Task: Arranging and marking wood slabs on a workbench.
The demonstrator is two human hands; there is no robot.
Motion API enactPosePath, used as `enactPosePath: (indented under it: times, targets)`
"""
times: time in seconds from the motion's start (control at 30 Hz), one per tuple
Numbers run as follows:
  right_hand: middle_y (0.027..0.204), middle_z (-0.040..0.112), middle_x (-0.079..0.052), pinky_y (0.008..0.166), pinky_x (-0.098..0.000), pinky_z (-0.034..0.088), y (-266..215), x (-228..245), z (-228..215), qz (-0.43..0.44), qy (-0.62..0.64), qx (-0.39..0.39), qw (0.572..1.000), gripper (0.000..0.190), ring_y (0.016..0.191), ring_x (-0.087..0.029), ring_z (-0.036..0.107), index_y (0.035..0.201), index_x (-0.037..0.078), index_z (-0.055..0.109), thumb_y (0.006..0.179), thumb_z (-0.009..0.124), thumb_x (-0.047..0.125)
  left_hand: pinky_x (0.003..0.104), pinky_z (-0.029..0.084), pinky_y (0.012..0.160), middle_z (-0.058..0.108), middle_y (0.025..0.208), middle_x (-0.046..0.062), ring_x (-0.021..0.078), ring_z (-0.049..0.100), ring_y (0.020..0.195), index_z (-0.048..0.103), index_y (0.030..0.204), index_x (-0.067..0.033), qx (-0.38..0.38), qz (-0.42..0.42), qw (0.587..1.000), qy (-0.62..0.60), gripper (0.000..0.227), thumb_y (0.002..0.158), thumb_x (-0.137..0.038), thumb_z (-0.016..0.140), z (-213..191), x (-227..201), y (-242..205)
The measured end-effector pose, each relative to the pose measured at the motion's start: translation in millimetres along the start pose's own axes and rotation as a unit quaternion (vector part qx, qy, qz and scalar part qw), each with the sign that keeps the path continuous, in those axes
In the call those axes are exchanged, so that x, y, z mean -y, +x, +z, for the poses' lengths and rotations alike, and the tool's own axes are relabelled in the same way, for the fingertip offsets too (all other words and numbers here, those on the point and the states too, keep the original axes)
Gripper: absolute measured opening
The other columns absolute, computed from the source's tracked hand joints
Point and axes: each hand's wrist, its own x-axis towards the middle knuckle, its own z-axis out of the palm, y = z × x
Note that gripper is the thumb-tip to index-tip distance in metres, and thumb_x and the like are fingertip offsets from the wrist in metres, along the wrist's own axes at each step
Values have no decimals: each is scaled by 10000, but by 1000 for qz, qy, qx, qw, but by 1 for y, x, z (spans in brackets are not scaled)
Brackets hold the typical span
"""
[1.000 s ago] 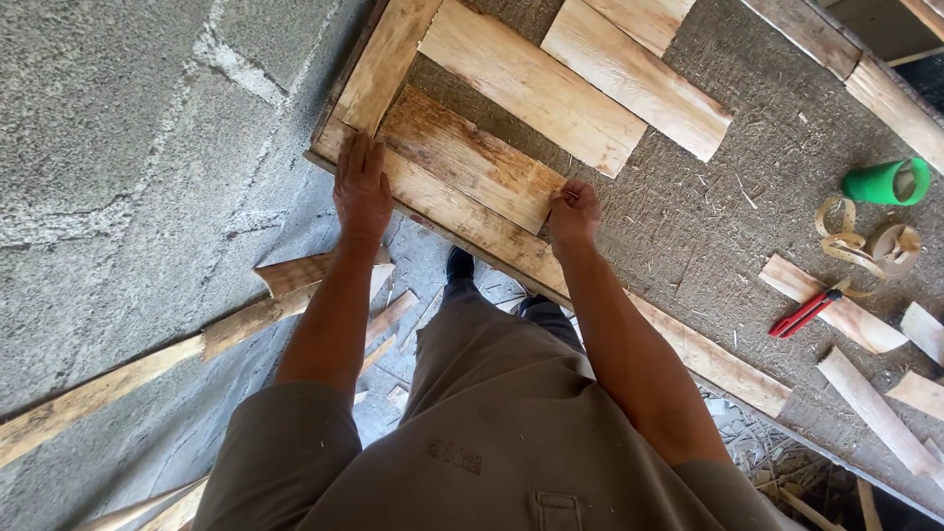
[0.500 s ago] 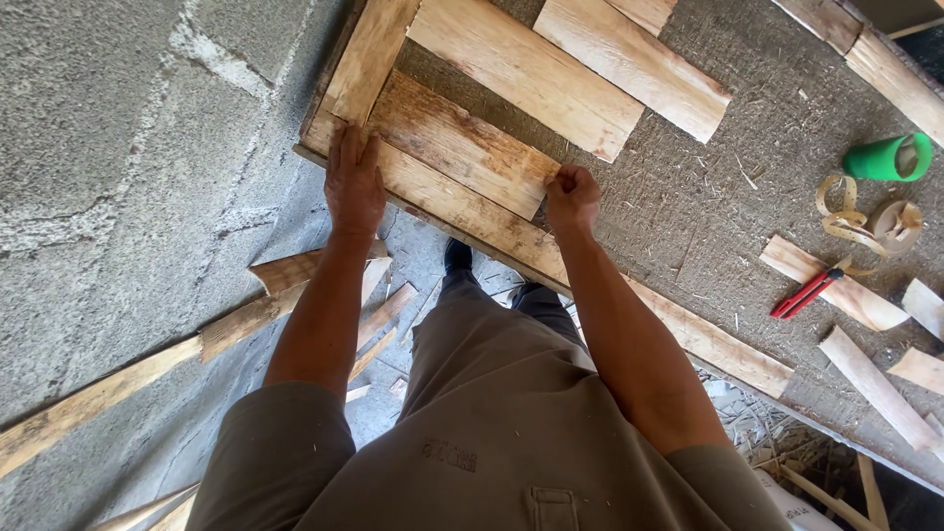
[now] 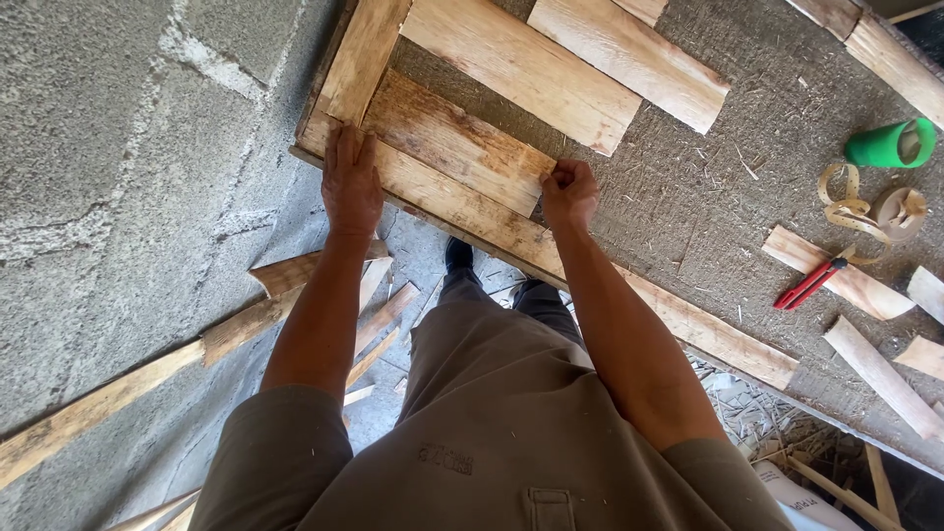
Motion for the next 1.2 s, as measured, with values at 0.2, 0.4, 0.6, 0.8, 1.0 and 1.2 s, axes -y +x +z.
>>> enactPosePath:
  times: [0.2, 0.4, 0.6, 0.8, 1.0, 1.2]
  targets:
    - [921, 766, -10, 760, -250, 573, -1, -1, -1, -3, 2, 3, 1000, 311, 812, -110, 715, 1111, 65, 690, 834, 824, 106, 473, 343, 1262, 455, 1584, 224, 439, 379, 1506, 634, 1423, -27, -4, -3, 1000, 1, 420, 1004, -54, 637, 6, 4, -2]
    - [911, 770, -24, 767, -300, 580, -6, 8, -4, -16, -38, -7, 999, 281, 817, -141, 718, 1086, 92, 718, 837, 842, 136, 480, 340, 1246, 455, 1561, 246, 450, 374, 1490, 628, 1410, -1, 1, -3, 1000, -14, 437, 977, -54, 624, -4, -1, 1]
    - [964, 780, -8, 766, -289, 590, -10, 22, -9, 21, -62, 10, 998, 294, 839, -128, 726, 1106, 130, 721, 837, 836, 156, 471, 345, 1259, 468, 1561, 234, 438, 377, 1505, 621, 1430, -7, -3, -7, 1000, -11, 423, 1010, -57, 623, 0, 1, 0]
    - [974, 779, -15, 767, -252, 601, -6, 15, -9, 13, -22, 26, 999, 300, 848, -118, 730, 1129, 93, 713, 854, 828, 127, 483, 344, 1249, 484, 1543, 243, 444, 393, 1485, 616, 1425, 2, 3, -9, 1000, -12, 429, 1000, -58, 611, -1, -1, 1]
    - [964, 778, -16, 741, -261, 589, -5, 11, -8, 15, 14, 16, 1000, 284, 835, -115, 724, 1121, 76, 699, 857, 799, 107, 484, 339, 1256, 465, 1562, 244, 442, 379, 1502, 614, 1431, -4, 0, -3, 1000, -14, 424, 1012, -63, 609, -4, -3, 2]
    - [933, 780, -10, 724, -260, 582, -8, 22, -12, 38, -4, 13, 999, 235, 805, -108, 715, 1079, 90, 728, 857, 800, 123, 487, 330, 1252, 460, 1567, 246, 441, 371, 1496, 616, 1432, -5, 12, -8, 1000, -13, 442, 994, -59, 613, -5, -3, 1]
